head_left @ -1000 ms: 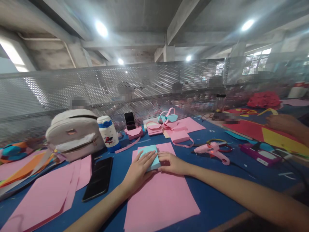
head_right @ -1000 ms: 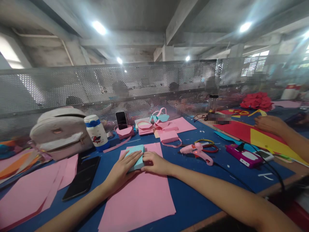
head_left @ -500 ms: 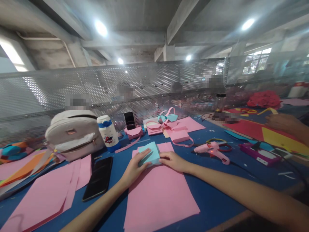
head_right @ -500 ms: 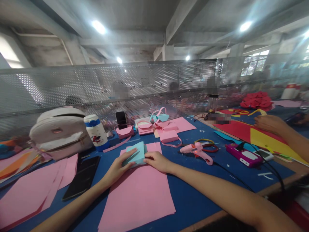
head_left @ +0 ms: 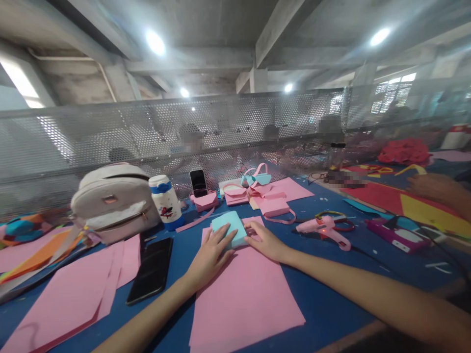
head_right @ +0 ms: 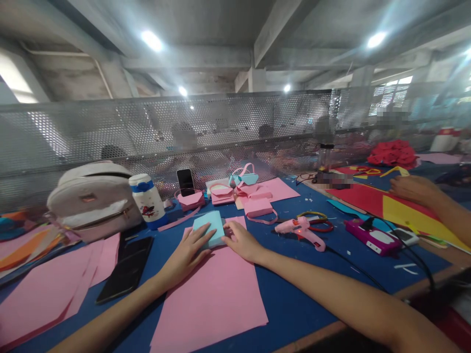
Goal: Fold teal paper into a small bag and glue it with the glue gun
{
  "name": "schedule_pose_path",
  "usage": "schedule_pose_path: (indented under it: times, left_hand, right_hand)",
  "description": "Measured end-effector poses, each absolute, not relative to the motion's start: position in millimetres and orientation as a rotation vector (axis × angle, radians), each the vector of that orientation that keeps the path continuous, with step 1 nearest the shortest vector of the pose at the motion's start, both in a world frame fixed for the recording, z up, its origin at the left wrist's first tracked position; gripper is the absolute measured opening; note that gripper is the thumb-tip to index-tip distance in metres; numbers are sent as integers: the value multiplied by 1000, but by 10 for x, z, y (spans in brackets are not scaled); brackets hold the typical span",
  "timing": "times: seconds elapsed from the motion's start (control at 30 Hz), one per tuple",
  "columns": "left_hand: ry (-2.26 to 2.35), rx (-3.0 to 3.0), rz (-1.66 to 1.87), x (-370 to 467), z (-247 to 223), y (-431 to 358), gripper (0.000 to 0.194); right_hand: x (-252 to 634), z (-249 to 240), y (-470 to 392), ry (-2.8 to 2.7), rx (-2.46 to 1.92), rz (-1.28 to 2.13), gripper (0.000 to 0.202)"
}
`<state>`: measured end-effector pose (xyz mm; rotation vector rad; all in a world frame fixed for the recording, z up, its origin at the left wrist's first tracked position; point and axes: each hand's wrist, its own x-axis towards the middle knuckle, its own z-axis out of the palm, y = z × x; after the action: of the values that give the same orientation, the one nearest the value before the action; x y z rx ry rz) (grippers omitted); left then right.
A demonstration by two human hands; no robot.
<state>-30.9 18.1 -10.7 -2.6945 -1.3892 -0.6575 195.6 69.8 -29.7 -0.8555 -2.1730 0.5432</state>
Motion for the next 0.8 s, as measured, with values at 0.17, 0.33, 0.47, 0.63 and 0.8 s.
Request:
schedule_pose_path:
  times: [0.17, 0.33, 0.47, 0.63, 0.8]
  left_hand:
    - [-1290, -2655, -560, -290, -113, 154, 59]
    - [-1234, -2608, -533, -323, -117, 195, 48]
    - [-1189, -2625, -496, -323, -105, 200, 47]
    - [-1237, -2602, -533, -335, -115, 200, 57]
    - [-1270, -2624, -569, -359, -133, 211, 55]
  right_hand:
    - [1994, -143, 629, -2296, -740, 331, 49]
    - [1991, -119, 621, -2550, -622, 219, 45]
    - [1990, -173, 648, -2590, -668, 170, 47]
    - [1997, -212, 674, -2563, -727, 168, 55]
    - [1997, -230, 678, -2548, -738, 220, 58]
